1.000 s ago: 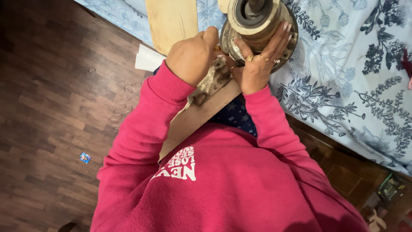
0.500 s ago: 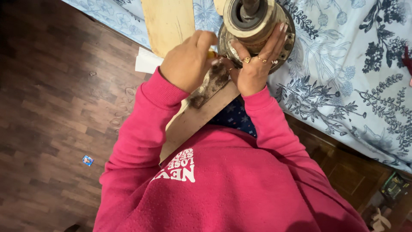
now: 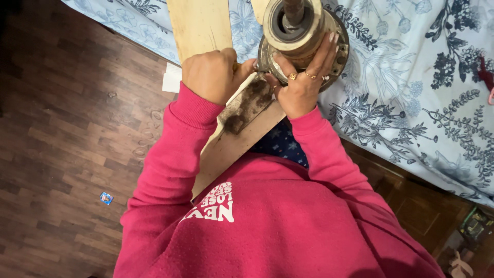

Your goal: The person uses a screwdriver to loosen and remove screws from the blade mounting points of a ceiling fan. They detach one blade, then continue unscrewing and removing additional blades from the fan hub.

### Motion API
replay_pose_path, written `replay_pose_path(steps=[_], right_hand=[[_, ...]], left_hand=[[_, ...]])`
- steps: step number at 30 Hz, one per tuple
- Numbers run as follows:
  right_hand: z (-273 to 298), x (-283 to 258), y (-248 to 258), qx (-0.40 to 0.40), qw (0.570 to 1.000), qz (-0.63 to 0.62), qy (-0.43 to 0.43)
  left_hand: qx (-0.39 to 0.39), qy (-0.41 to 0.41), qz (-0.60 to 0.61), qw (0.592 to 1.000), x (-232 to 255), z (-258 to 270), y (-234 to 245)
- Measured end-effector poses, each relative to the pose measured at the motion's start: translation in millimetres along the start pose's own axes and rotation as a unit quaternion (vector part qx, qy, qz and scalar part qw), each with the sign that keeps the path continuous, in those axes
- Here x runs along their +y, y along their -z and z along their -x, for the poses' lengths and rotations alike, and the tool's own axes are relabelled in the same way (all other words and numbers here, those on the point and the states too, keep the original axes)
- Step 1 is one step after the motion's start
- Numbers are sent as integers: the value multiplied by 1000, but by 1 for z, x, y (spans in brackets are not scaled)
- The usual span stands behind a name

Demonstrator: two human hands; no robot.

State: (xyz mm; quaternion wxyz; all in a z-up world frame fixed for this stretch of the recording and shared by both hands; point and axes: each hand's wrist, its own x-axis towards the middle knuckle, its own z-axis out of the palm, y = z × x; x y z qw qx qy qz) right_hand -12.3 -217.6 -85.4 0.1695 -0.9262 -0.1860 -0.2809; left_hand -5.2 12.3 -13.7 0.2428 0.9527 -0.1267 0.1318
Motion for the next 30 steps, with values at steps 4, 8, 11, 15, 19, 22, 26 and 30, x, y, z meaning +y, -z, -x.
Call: replay_pose_path(steps=[4, 8, 11, 15, 19, 22, 26, 30], right_hand=[[2, -1, 1, -13, 1000, 0, -13], [1, 0, 0, 3, 1000, 6, 4], [2, -1, -2, 9, 1000, 6, 0], [2, -1, -4, -19, 999, -1, -27], [4, -2, -2, -18, 999, 0, -30], [5, -1, -3, -23, 999, 17, -34], [9, 6, -12, 4, 1000, 7, -1], [12, 5, -11, -9, 1000, 14, 6]], left_hand=[[18, -14, 31, 999, 3, 1, 0], [-44, -41, 264, 963, 4, 5, 5], [-79, -64, 306, 946, 2, 7, 4], [-64, -63, 381, 920, 0, 9, -2], [-82, -135, 378, 912, 4, 13, -22], [-70, -86, 334, 936, 22, 24, -56], [163, 16, 307, 937, 10, 52, -97], [129, 130, 238, 954, -32, 57, -117]])
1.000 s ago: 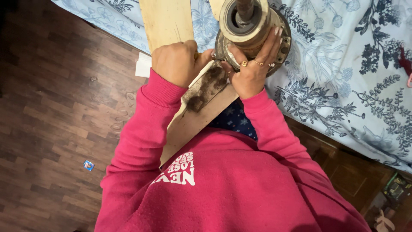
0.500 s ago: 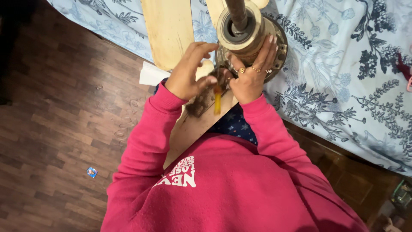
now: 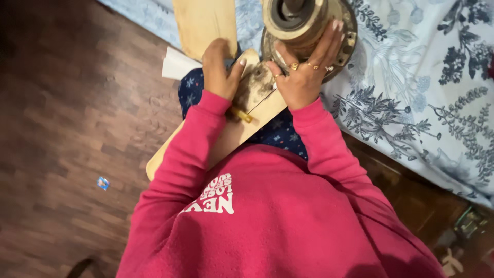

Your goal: The person uses a screwdriver to loosen and remove screws from the blade mounting points of a ceiling fan. They detach one blade, then continue unscrewing and removing additional blades from the fan hub.

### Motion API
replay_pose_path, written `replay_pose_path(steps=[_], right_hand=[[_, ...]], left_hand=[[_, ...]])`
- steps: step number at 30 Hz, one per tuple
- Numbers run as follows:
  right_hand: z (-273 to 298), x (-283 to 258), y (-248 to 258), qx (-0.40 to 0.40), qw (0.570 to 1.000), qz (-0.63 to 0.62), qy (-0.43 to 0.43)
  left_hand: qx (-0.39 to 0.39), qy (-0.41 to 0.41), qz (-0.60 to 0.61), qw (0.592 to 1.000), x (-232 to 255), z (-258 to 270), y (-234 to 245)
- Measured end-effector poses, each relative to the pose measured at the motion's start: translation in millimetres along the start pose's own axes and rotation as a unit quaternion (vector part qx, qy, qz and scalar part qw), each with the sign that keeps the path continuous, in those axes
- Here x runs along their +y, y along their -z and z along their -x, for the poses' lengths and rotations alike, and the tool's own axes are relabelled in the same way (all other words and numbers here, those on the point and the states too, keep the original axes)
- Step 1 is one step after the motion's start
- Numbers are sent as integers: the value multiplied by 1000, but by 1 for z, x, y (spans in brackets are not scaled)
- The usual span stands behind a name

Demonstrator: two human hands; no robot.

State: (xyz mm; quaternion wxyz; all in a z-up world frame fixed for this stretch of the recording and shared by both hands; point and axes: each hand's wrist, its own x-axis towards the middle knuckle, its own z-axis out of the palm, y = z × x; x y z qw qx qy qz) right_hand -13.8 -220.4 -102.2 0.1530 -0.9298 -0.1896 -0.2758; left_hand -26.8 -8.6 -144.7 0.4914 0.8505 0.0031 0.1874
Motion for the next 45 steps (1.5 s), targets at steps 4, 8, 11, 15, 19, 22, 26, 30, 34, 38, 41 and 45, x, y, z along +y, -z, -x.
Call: replay_pose_path(steps=[4, 8, 11, 15, 19, 22, 26, 30, 34, 38, 41, 45], right_hand=[[0, 3, -2, 0, 1000, 11, 12], [6, 9, -4, -2, 1000, 19, 23], [10, 11, -5, -3, 1000, 20, 22], [7, 19, -7, 13, 999, 14, 29], [7, 23, -5, 5, 1000, -16, 8], [8, 22, -4, 2, 1000, -22, 2], [4, 23, -4, 11, 1000, -16, 5], [5, 21, -1, 2, 999, -46, 2], [4, 27, 10, -18, 996, -87, 13], [5, 38, 14, -42, 993, -112, 0], [3, 42, 14, -52, 990, -128, 1], [2, 47, 20, -87, 984, -158, -10]], left_hand=[[-47, -49, -25, 997, -14, 15, -3], [-47, -52, -12, 997, -7, 17, 3], [-45, -95, 7, 994, 9, 23, 21], [-125, -212, 15, 969, 36, 39, 49], [-195, -214, 12, 957, 43, 51, 59], [-169, -218, -25, 961, 42, 50, 54], [-110, -193, -68, 973, 48, 27, 37], [-61, -159, -92, 981, 54, -8, 14], [-85, -185, -43, 978, 50, -33, -5], [-102, -187, -67, 975, 45, -34, -19], [-103, -210, -107, 966, 43, -33, -20], [-95, -238, -129, 958, 43, -35, -22]])
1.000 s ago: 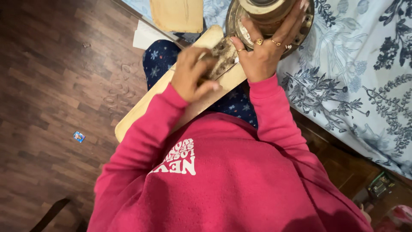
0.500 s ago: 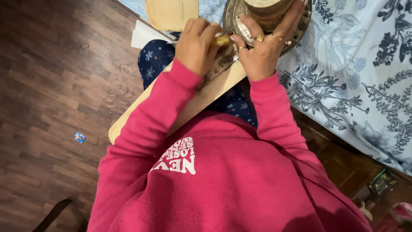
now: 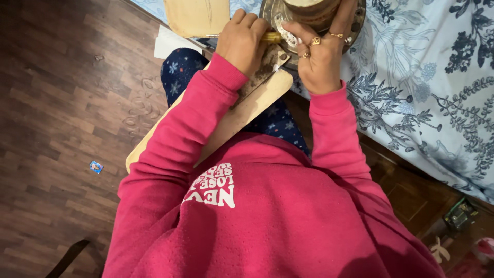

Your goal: The person uses a screwdriver to loosen and remove screws from the blade mounting points of a ceiling fan. They detach one blade, then continue unscrewing and removing additional blades from the fan hub.

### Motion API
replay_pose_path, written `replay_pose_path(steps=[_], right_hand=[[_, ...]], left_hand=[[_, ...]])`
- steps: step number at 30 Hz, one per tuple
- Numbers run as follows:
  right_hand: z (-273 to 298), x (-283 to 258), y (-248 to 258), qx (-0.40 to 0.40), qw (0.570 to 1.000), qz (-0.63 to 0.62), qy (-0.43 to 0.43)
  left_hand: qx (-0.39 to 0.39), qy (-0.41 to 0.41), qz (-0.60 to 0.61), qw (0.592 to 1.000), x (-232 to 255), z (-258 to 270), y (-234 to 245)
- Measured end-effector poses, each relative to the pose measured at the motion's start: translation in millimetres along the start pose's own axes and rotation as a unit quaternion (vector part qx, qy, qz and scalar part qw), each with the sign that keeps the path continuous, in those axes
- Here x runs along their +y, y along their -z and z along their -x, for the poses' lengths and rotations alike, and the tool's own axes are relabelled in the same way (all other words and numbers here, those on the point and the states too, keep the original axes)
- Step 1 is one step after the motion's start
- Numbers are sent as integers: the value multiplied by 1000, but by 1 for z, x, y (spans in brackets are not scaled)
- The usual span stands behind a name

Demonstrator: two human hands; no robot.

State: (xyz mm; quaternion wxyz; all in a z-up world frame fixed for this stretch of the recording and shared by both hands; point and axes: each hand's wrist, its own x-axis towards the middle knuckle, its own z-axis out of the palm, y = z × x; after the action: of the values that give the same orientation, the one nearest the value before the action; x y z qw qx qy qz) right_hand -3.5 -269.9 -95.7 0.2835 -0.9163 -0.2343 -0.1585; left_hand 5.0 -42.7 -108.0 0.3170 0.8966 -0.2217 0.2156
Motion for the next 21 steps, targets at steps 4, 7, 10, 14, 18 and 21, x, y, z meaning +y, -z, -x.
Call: replay_pose_path(steps=[4, 7, 10, 14, 18, 21], right_hand=[[1, 4, 3, -7, 1000, -10, 9], [0, 4, 2, 1, 1000, -4, 13], [-1, 3, 3, 6, 1000, 7, 21], [-4, 0, 4, 12, 1000, 9, 22], [-7, -3, 3, 22, 999, 8, 26], [-6, -3, 4, 26, 999, 6, 36]], left_hand=[[0, 11, -7, 1000, 1, 3, -6], [-2, 3, -25, 1000, 1, 4, -10], [-16, 9, -29, 999, 2, 3, -12], [-18, 9, -3, 1000, 2, 0, -9], [-7, 39, 19, 999, -11, 2, -13], [31, 108, 14, 994, -44, -1, -31]])
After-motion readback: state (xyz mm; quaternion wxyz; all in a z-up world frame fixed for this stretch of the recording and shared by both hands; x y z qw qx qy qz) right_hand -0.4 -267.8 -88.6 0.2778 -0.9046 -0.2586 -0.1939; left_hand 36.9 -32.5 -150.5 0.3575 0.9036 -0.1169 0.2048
